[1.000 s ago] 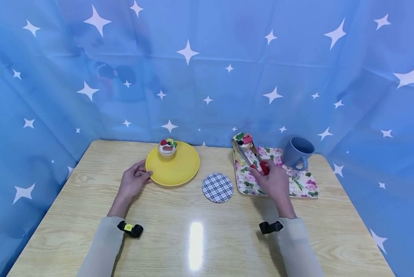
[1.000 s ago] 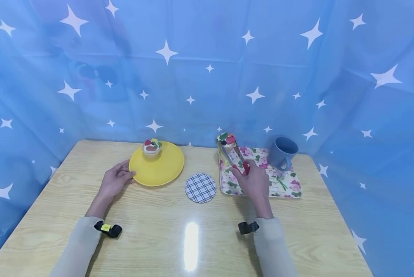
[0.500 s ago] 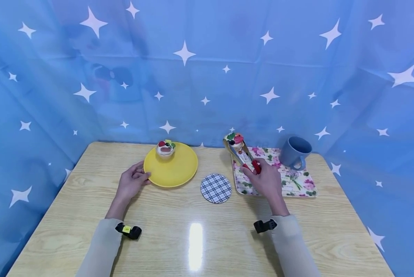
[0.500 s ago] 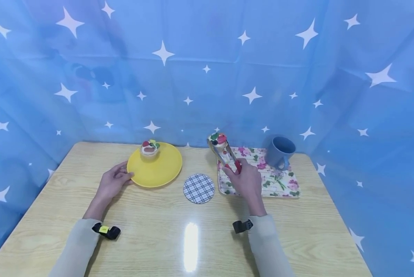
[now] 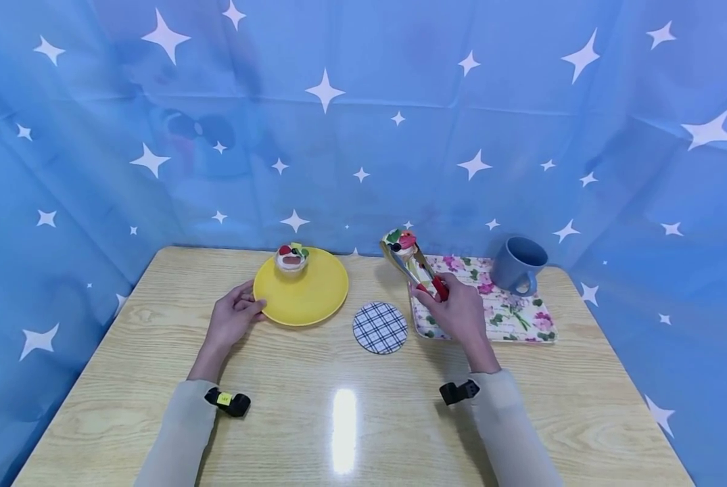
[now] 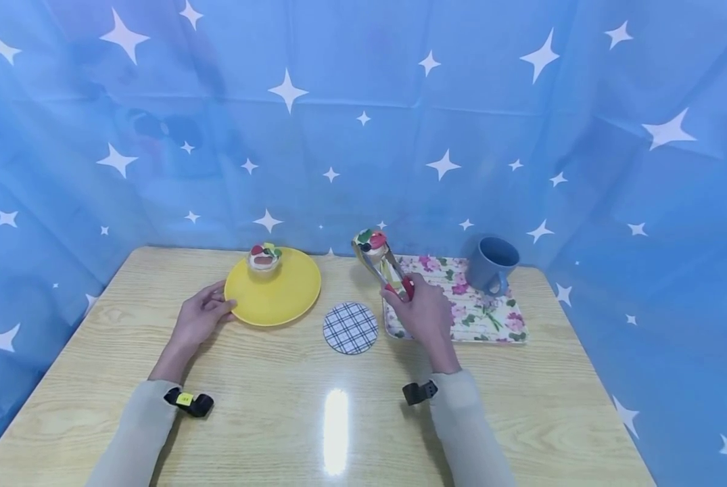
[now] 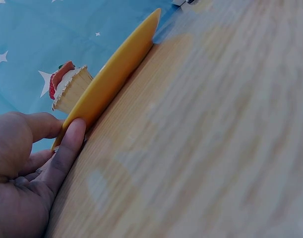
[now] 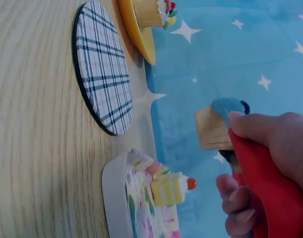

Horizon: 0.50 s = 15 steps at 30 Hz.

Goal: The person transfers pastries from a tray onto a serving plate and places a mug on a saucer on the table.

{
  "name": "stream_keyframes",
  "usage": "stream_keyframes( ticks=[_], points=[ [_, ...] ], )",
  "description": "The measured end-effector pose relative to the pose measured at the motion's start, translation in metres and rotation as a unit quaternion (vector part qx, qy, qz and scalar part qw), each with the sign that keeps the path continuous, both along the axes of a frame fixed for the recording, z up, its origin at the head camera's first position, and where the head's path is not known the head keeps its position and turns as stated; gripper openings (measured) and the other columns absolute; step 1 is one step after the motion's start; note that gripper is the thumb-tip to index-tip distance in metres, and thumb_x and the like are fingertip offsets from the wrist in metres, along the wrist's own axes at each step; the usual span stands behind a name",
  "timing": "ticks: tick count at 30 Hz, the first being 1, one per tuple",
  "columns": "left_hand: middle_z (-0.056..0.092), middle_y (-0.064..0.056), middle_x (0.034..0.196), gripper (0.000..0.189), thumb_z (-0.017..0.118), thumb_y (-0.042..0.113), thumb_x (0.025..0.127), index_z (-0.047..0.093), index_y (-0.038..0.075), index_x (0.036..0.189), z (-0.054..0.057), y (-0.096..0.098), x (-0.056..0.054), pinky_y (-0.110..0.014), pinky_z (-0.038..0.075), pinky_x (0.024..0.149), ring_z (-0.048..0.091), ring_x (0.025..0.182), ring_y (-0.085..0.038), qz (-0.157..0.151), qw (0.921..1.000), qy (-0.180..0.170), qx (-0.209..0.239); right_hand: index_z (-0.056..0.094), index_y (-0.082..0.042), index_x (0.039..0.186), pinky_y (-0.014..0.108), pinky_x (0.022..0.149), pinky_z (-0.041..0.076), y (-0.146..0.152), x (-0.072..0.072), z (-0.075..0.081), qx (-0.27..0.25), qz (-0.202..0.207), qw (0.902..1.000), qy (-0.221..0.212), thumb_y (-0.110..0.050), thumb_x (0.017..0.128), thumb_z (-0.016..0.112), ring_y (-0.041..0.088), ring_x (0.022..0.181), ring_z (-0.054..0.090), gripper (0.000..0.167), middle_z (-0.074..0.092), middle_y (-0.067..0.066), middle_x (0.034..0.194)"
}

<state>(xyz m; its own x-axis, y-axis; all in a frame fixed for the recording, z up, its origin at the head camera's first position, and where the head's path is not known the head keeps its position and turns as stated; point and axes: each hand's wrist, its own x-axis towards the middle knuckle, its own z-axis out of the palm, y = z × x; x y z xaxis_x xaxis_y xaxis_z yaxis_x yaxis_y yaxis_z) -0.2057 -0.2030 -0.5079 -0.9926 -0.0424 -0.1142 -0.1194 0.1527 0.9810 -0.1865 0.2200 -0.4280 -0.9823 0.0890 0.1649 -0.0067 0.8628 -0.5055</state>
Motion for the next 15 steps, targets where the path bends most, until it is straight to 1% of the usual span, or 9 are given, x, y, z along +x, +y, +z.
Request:
stream_keyframes(
  ticks=[4,9,15],
  points=[
    [0.056,-0.008,0.108,0.063,0.067,0.012,0.100,0.040,0.008,0.158,-0.003,-0.001,-0.002,-0.024,0.068,0.078,0.069,0.077,-0.003,0.003,1.0000,-0.004,-0.007,0.063,-0.006,0.134,0.027,0.050,0.039,-0.004,0.000,0.001,-0.004,0.004,1.0000,-0.008,-0.057,0.091,0.072,0.023,0.065,0.052,0.067,0.061,0.008,0.076],
    [0.056,-0.009,0.109,0.063,0.067,0.012,0.100,0.040,0.009,0.158,-0.003,0.000,-0.002,-0.024,0.068,0.078,0.069,0.077,-0.004,0.004,0.9999,-0.004,-0.012,0.062,-0.008,0.135,0.026,0.049,0.039,-0.009,0.000,0.001,-0.002,0.008,0.9998,-0.019,-0.057,0.091,0.072,0.022,0.066,0.052,0.067,0.060,0.008,0.077],
    [0.057,-0.010,0.109,0.063,0.068,0.012,0.100,0.040,0.007,0.157,-0.002,0.001,-0.001,-0.024,0.068,0.077,0.069,0.076,-0.003,0.008,0.9999,-0.001,-0.013,0.063,-0.007,0.134,0.026,0.051,0.041,-0.014,0.000,0.002,0.001,0.020,0.9998,-0.005,-0.058,0.090,0.072,0.022,0.067,0.053,0.067,0.062,0.008,0.078]
  ],
)
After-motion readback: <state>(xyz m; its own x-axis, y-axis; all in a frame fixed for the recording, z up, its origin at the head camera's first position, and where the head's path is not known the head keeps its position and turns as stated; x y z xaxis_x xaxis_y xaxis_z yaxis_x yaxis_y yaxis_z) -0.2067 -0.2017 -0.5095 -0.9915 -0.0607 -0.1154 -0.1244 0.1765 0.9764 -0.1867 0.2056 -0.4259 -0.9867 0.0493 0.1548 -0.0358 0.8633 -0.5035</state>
